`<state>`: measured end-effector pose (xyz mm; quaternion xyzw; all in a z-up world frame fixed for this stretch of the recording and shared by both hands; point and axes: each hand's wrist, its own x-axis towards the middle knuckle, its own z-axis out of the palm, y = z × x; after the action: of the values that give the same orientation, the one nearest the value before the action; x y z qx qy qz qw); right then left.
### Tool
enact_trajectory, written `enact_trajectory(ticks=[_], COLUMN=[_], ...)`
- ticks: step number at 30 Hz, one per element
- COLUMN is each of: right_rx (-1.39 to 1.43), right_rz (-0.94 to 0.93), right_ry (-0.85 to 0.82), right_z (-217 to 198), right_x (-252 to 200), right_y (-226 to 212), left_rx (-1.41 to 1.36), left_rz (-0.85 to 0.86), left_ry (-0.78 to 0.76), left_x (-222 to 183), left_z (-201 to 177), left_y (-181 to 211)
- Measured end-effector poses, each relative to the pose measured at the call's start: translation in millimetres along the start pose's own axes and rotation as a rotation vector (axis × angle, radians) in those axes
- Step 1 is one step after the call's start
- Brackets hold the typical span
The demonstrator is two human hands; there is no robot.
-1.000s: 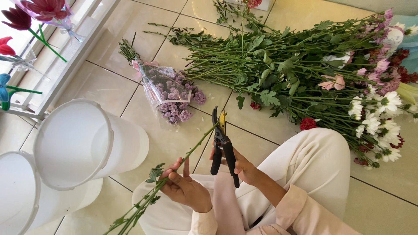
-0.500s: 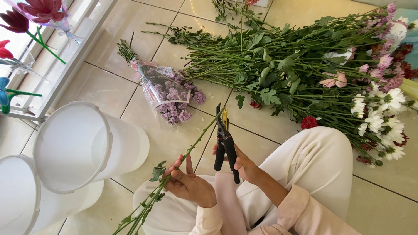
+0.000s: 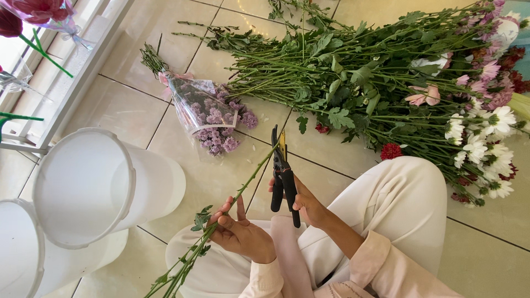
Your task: The person prunes flower stems using shears and places the flowers into buckets of water.
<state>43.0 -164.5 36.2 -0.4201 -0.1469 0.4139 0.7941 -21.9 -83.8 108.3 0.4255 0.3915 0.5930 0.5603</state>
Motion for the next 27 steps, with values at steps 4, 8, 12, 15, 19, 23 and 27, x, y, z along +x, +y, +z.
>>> enact_trajectory(ticks=[4,8,12,15,19,23,27], right_rx=[0.021,0.018,0.048,0.048,0.028,0.038,0.034], right_rz=[-0.034,-0.05,-0.002,-0.019,0.018,0.073,0.062], right_ry=[0.016,0.051,0.055,-0.023,0.01,0.108,0.163], right_z=[2,5,2,2,2,5,3], right_x=[1,3,4,2,2,3,4], right_y=[0,-8,-8,-5,-2,-5,-1], left_rx=[0.012,0.006,0.009,-0.015,-0.015,-0.01,0.008], left_rz=[0.016,0.022,0.017,0.001,-0.013,-0.009,0.022], left_ry=[-0.016,-0.05,-0.023,-0.027,-0.017,-0.03,-0.052], left_x=[0,-1,-1,1,-1,-4,-6], left_z=[-2,-3,0,0,-2,0,2], left_y=[-3,-7,-6,-7,-10,-12,-15])
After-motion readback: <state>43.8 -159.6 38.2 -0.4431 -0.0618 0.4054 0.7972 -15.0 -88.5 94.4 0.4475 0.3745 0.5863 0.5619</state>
